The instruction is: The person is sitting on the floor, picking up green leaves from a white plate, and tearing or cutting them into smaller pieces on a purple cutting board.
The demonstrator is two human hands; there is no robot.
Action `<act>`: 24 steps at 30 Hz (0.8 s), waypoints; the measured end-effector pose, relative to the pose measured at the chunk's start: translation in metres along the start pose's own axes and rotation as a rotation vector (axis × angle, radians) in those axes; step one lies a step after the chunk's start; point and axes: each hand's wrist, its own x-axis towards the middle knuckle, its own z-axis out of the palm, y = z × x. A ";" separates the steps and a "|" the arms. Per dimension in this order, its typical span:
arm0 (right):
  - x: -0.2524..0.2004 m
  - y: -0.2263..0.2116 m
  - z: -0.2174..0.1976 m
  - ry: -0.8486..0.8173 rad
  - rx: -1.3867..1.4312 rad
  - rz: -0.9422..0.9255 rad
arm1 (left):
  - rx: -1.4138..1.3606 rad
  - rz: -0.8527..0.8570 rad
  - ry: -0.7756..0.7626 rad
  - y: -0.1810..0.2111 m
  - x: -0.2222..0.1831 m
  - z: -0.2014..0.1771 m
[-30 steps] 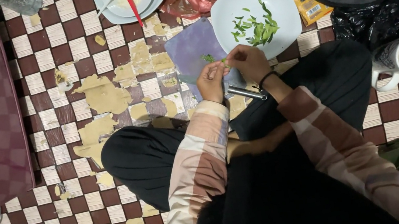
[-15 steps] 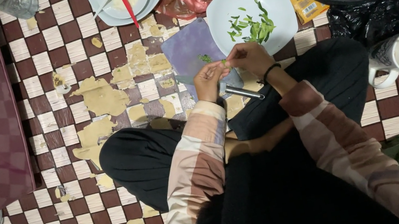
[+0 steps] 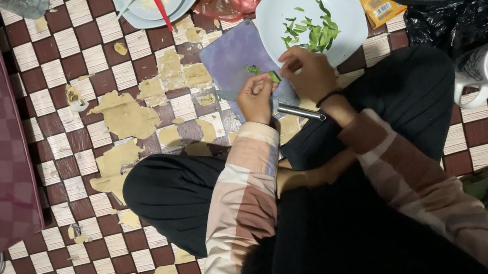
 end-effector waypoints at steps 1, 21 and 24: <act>-0.004 -0.004 0.002 0.000 0.000 0.001 | 0.000 -0.001 -0.001 -0.004 0.001 0.000; -0.004 0.021 0.035 0.065 0.309 -0.047 | -0.063 0.034 -0.031 -0.006 -0.001 0.003; 0.004 0.034 0.041 0.016 0.408 0.022 | -0.066 0.054 -0.072 0.012 -0.005 0.005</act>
